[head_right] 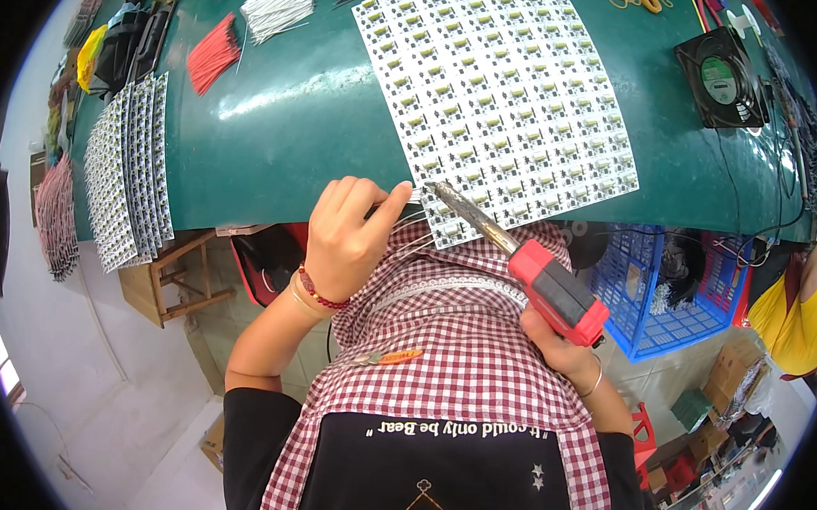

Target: The person uses a red heat gun to apply heat to a white LED strip panel on a green workbench. They repeatedly move the heat gun across the surface of the panel, focusing on specific areas while holding the panel steady with their left hand. The task involves heating the strip, likely to activate adhesive or secure components, and continues throughout the clip.

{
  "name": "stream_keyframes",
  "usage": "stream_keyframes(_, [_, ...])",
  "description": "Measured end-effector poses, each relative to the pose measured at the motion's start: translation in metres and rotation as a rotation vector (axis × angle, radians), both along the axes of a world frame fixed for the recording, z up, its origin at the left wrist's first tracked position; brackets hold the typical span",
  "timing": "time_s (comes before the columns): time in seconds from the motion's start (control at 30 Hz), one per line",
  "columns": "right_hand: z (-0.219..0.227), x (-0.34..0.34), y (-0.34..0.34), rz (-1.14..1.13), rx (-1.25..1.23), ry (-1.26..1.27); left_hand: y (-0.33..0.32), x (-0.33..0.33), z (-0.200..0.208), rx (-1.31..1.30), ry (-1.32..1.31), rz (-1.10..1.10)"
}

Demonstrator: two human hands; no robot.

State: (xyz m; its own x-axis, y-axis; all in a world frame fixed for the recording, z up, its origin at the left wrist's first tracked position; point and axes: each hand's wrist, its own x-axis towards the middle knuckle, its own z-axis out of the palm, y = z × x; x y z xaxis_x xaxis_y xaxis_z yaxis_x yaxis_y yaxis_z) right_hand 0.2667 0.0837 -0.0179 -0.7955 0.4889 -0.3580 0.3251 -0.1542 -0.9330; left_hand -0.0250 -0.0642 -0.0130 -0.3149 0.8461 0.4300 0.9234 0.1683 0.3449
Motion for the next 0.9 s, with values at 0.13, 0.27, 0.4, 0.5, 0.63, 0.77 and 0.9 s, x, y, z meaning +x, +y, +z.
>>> stream_keyframes(0.13, [0.001, -0.001, 0.001, 0.018, 0.052, -0.055, 0.001, 0.0, 0.001, -0.019, -0.02, -0.009])
stream_keyframes(0.27, [0.004, -0.006, 0.002, 0.055, 0.161, -0.111, 0.002, 0.001, 0.002, -0.025, -0.023, -0.011])
stream_keyframes(0.4, [0.003, -0.007, 0.004, 0.107, 0.296, -0.087, 0.003, 0.001, 0.004, -0.036, -0.03, -0.011])
stream_keyframes(0.5, [0.0, 0.001, 0.005, 0.087, 0.276, -0.087, 0.003, 0.001, 0.004, -0.042, -0.026, -0.008])
stream_keyframes(0.63, [0.001, 0.001, 0.005, 0.052, 0.186, -0.106, 0.003, 0.002, 0.004, -0.045, -0.02, -0.005])
stream_keyframes(0.77, [0.002, -0.002, 0.004, 0.045, 0.192, -0.116, 0.003, 0.001, 0.006, -0.052, -0.013, -0.014])
stream_keyframes(0.9, [0.004, -0.003, 0.004, 0.1, 0.239, -0.156, 0.004, 0.002, 0.006, -0.042, 0.001, -0.022])
